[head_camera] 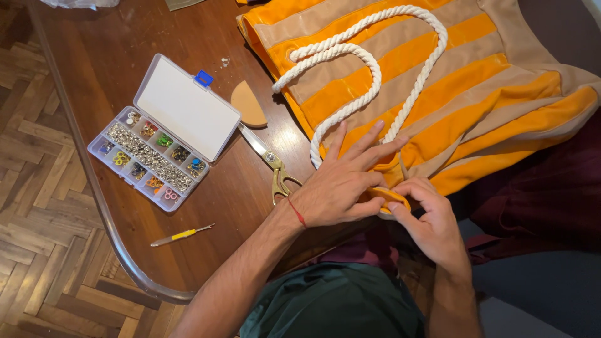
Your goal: Installing metal grommets onto a striped fabric bag using a hand punch tool
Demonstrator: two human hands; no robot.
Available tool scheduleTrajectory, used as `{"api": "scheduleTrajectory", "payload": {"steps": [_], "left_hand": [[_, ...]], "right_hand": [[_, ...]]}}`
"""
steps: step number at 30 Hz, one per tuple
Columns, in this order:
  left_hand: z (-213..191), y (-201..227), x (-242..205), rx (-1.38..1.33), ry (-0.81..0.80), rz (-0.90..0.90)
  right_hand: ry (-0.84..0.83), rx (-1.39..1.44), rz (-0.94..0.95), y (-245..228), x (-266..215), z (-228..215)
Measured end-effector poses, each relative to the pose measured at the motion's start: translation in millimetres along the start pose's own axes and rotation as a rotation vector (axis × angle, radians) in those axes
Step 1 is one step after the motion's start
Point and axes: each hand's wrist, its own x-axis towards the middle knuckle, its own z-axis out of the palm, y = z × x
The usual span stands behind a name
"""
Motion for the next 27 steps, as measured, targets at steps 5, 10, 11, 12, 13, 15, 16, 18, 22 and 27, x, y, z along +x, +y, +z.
{"api": "scheduleTrajectory", "payload": {"steps": [5, 10, 11, 12, 13, 15, 16, 18, 22, 27], "left_hand": [[0, -2, 2, -0.024, -0.041, -0.018], [4, -4, 1, -0.036, -0.022, -0.029], [6, -4, 1, -0.037, -0.021, -0.029], [7, -4, 1, -0.03, 0.0, -0.029], [8, -4, 1, -0.024, 0.021, -0.029], [6, -2, 2, -0.014, 0.031, -0.028], [6, -1, 2, -0.006, 0.041, -0.027], [7, -3, 0, -0.005, 0.056, -0.012], [-9, 2, -15, 0.12, 0.079, 0.125], [-8, 7, -27, 0.236, 0.114, 0.159]], "right_hand": [[-0.086, 0.106, 0.02, 4, 4, -10], [-0.109, 0.091, 0.065, 6, 5, -14], [-0.11, 0.09, 0.065, 7, 4, -14], [-0.116, 0.059, 0.035, 8, 4, -15], [-0.121, 0.028, 0.005, 10, 3, -15], [-0.134, -0.009, 0.051, -10, 5, -15], [-0.147, -0.046, 0.098, -20, 6, -15], [-0.133, -0.092, 0.137, -30, 4, -15], [-0.039, -0.112, -0.11, -46, -10, -9], [0.043, -0.3, -0.401, -44, -35, 5]]}}
